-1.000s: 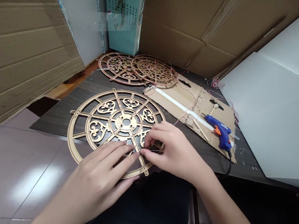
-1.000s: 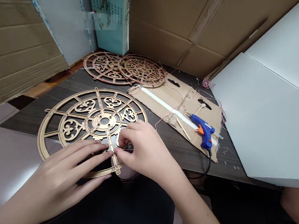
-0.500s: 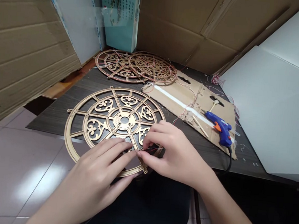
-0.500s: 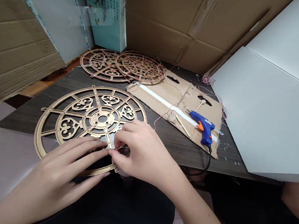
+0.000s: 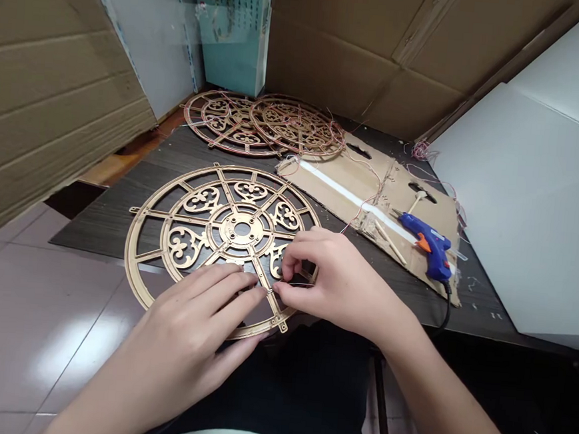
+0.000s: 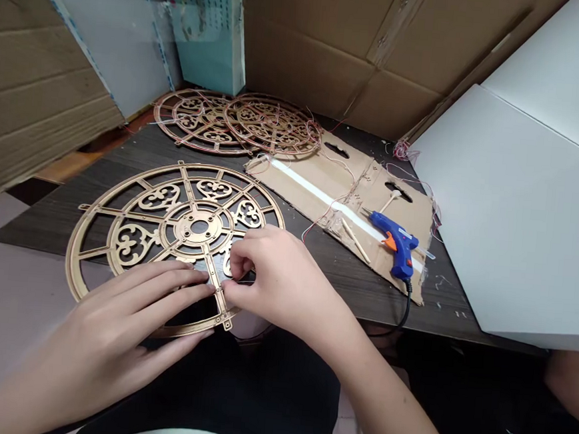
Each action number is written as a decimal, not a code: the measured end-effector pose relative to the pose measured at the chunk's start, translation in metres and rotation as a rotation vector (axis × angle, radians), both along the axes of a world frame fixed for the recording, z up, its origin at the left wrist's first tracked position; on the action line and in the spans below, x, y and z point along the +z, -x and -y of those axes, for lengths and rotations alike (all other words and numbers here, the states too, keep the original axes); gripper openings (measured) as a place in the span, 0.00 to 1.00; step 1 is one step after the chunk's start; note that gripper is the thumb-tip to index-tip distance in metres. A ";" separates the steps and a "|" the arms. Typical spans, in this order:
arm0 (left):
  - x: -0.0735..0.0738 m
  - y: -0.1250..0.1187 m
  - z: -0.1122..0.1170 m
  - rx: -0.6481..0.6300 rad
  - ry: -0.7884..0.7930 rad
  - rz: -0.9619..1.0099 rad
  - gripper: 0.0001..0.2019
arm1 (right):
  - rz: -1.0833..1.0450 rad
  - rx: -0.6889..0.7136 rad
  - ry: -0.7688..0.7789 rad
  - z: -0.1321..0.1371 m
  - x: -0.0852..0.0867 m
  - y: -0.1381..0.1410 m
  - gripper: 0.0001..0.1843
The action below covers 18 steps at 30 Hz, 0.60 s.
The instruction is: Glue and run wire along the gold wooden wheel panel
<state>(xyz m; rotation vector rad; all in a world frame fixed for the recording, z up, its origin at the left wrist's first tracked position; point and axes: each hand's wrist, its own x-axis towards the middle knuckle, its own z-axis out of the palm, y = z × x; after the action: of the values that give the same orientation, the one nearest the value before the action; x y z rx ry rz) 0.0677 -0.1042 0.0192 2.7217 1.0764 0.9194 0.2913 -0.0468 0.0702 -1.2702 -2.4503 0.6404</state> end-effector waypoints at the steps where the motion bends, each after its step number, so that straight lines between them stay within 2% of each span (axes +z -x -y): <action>1: 0.001 0.000 -0.001 -0.009 0.004 -0.005 0.15 | 0.022 0.008 -0.003 -0.001 0.001 0.000 0.05; 7: 0.004 -0.001 -0.007 -0.040 0.077 -0.041 0.13 | 0.061 0.049 0.019 -0.008 0.006 -0.002 0.05; 13: 0.004 0.001 -0.009 -0.063 0.043 -0.004 0.16 | 0.029 0.081 0.010 -0.010 0.005 -0.001 0.04; 18: 0.001 0.003 -0.010 -0.074 0.035 -0.045 0.13 | 0.071 0.185 -0.098 -0.014 0.006 -0.003 0.06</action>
<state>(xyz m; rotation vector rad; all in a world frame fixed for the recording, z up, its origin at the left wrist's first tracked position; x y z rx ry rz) 0.0644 -0.0946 0.0204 2.7456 0.9813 0.8254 0.2946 -0.0326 0.0760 -1.0552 -2.6437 0.5220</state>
